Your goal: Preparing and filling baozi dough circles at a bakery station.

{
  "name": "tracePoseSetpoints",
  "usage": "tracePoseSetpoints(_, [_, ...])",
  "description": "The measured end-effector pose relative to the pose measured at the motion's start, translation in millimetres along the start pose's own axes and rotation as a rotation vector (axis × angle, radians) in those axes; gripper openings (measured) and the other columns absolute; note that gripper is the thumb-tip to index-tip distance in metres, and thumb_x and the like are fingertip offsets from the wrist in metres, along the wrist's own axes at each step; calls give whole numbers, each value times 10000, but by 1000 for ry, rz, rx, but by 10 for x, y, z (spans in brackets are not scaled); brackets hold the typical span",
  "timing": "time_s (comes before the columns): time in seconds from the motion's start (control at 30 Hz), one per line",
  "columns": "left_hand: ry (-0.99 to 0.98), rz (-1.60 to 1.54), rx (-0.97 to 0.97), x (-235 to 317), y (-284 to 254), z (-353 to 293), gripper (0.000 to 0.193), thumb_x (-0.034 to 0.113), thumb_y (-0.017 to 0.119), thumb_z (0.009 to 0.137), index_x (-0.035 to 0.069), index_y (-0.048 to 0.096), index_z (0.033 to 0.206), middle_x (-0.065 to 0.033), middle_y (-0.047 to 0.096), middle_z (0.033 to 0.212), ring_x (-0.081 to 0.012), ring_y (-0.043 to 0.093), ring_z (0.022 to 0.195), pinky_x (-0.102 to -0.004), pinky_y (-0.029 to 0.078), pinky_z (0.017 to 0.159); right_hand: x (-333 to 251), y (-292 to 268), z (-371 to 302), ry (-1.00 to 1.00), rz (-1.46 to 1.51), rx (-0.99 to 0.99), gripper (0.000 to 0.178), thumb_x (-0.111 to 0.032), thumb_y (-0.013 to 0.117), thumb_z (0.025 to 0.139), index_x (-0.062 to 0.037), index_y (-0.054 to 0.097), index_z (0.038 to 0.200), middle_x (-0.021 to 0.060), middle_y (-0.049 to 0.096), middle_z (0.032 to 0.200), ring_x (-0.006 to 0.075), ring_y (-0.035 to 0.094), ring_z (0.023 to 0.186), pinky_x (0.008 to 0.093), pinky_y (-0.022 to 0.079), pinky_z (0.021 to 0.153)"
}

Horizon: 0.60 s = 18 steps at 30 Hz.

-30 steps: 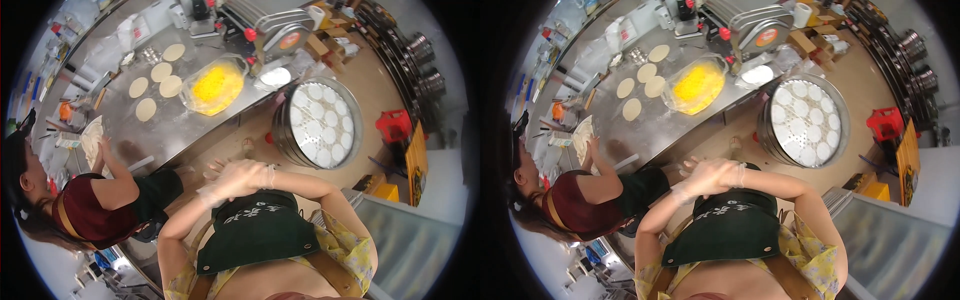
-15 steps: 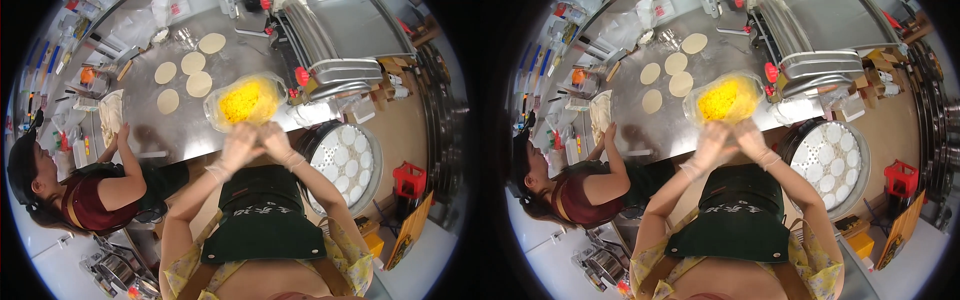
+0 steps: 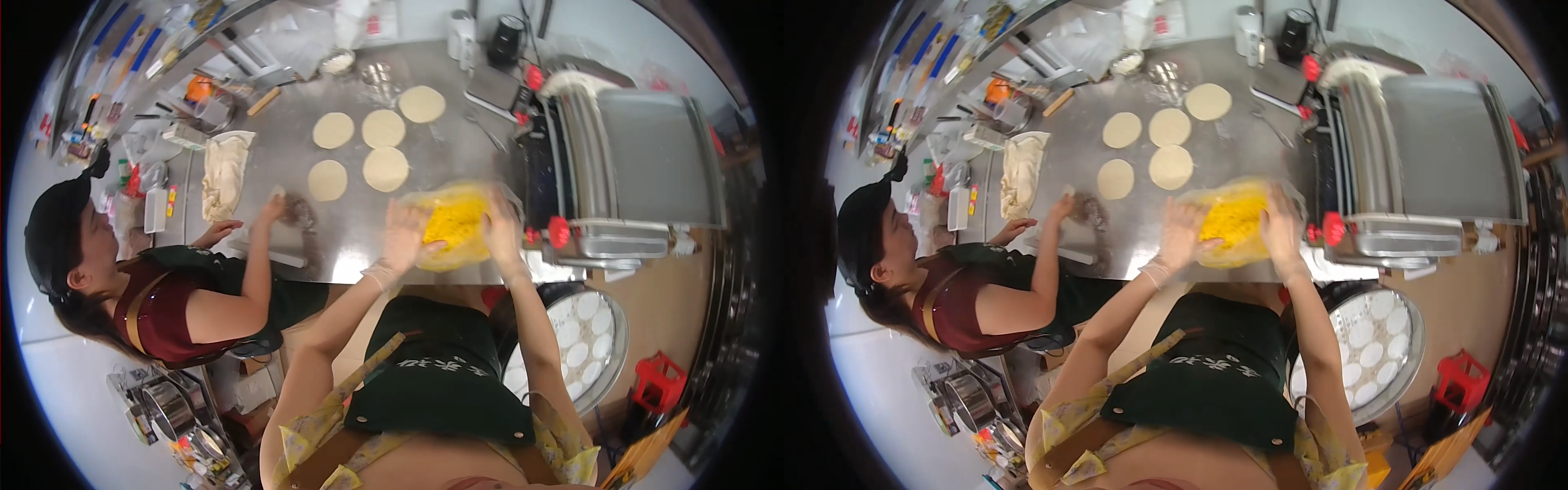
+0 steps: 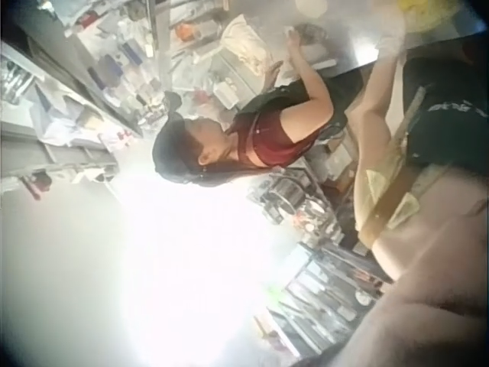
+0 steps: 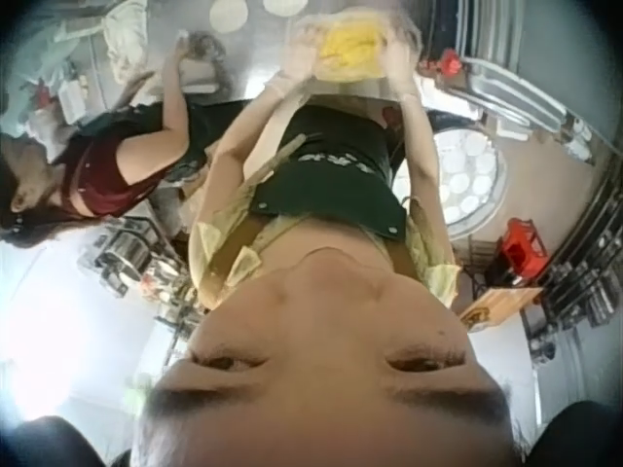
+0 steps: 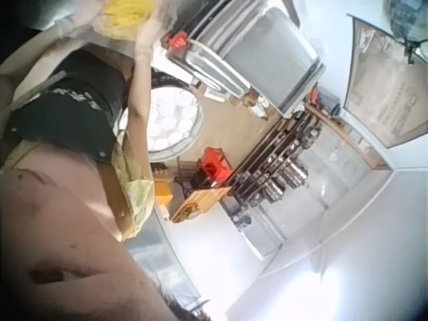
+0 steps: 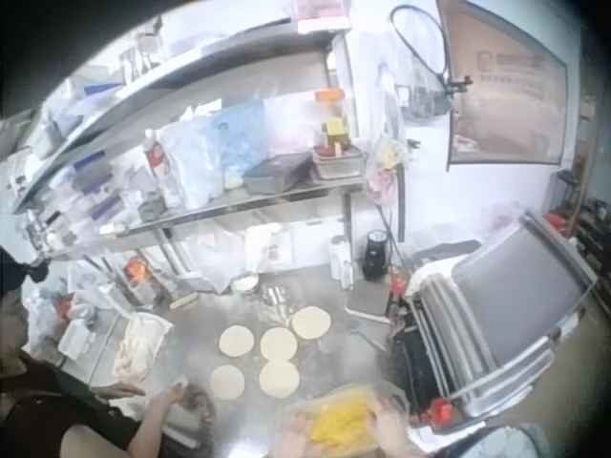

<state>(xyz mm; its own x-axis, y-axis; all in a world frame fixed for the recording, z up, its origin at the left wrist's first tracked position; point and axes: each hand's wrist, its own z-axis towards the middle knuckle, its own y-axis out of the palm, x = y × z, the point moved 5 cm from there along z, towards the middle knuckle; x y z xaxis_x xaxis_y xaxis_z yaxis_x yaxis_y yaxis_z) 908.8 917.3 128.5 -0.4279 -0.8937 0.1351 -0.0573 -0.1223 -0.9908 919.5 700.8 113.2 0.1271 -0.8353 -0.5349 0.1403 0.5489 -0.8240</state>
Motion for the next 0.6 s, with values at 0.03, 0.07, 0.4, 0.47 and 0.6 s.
tracePoseSetpoints(0.03, [32, -109, 123, 8, -211, 72, 711, 501, 669, 803, 49, 485, 1320, -145, 558, 1225, -321, 493, 1194, -580, 223, 1107, -65, -49, -52, -25, -57, 30, 634, -81, 630, 826, -76, 418, 1424, 184, 529, 1355, 361, 528, 1204, 442, 413, 1017])
tracePoseSetpoints(0.07, [67, -216, 248, -22, -361, 135, 576, 417, 706, 805, 59, 555, 1230, -119, 605, 1115, -299, 552, 1091, -542, 297, 1076, -137, -100, -109, -50, -115, 62, 630, -72, 628, 828, -75, 418, 1422, 188, 550, 1329, 367, 557, 1167, 420, 453, 979])
tracePoseSetpoints(0.4, [-164, -559, 540, -926, -376, 596, 180, 166, 679, 830, 87, 644, 987, -68, 653, 925, -289, 593, 957, -432, 431, 903, -372, -141, -755, 282, 285, -19, 420, -1, 581, 888, 2, 541, 1306, 184, 684, 1092, 262, 684, 902, 347, 528, 794])
tracePoseSetpoints(0.47, [-181, -646, 490, -981, -252, 636, 175, 142, 665, 837, 75, 641, 997, -80, 654, 926, -300, 596, 950, -421, 443, 883, -441, -119, -883, 468, 323, -17, 411, -7, 576, 895, 8, 544, 1304, 183, 686, 1105, 247, 688, 898, 331, 531, 774])
tracePoseSetpoints(0.6, [-178, -766, 404, -951, -70, 834, 164, 124, 646, 855, 68, 640, 1010, -100, 657, 927, -316, 596, 942, -428, 451, 860, -552, -79, -1237, 660, 264, -29, 435, -21, 578, 895, 4, 532, 1327, 183, 685, 1115, 230, 687, 868, 321, 538, 760])
